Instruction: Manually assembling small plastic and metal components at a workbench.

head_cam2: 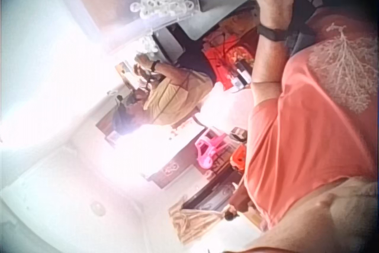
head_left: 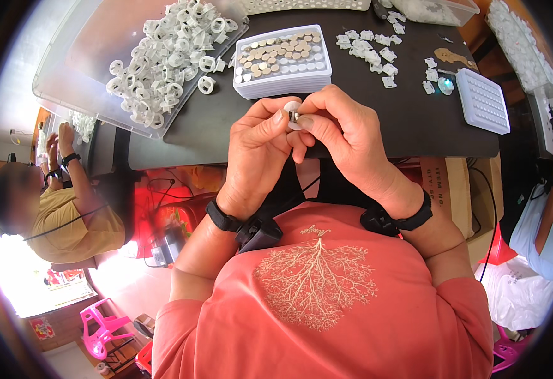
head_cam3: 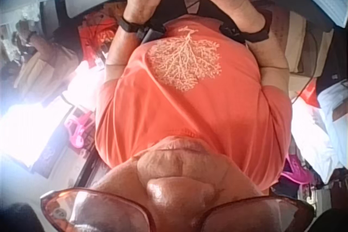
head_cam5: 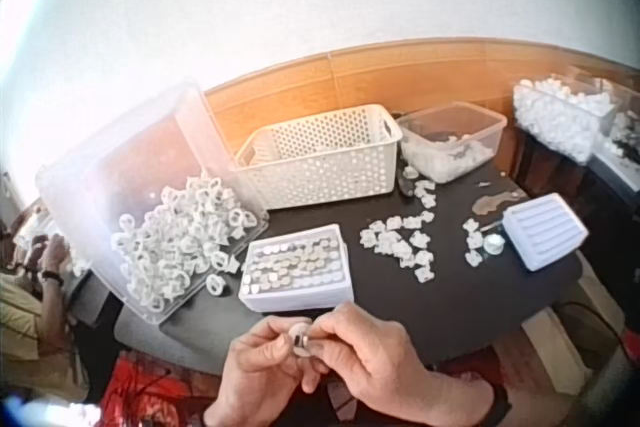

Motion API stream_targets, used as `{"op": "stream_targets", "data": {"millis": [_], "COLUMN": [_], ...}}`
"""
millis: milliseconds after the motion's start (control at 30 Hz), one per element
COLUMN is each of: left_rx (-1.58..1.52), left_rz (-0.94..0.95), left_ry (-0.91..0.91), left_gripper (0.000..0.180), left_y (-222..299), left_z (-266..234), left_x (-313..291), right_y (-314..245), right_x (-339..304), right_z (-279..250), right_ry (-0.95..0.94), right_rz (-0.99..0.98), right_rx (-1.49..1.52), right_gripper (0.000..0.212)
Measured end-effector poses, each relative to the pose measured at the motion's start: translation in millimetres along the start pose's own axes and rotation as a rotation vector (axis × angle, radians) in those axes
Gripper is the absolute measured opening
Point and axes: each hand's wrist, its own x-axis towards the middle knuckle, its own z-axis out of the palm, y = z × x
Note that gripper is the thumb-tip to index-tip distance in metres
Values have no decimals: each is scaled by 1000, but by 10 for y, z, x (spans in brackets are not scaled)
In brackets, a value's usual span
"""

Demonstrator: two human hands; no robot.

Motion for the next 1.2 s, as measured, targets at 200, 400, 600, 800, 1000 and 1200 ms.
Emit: {"op": "stream_targets", "data": {"millis": [200, 400, 600, 800, 1000, 1200], "left_rx": [24, 43, 69, -43, -70, -5], "left_rz": [4, 30, 57, 41, 30, -5], "left_ry": [0, -4, -18, -28, -46, 13], "left_gripper": [28, 31, 32, 29, 26, 27], "left_y": [8, -19, -35, -37, -8, 17], "left_z": [22, 8, -5, -22, 4, 78], "left_x": [-10, -36, -62, 2, -22, 9], "right_y": [4, -84, -63, -85, 18, 50], "right_x": [-7, 47, 133, 3, -74, -51], "right_z": [-7, -59, -143, 4, 33, -20], "right_ry": [-11, -2, -104, 44, 25, 4], "right_rz": [170, 442, 593, 429, 233, 87], "right_rx": [259, 479, 435, 416, 268, 87], "right_gripper": [6, 6, 12, 7, 10, 10]}}
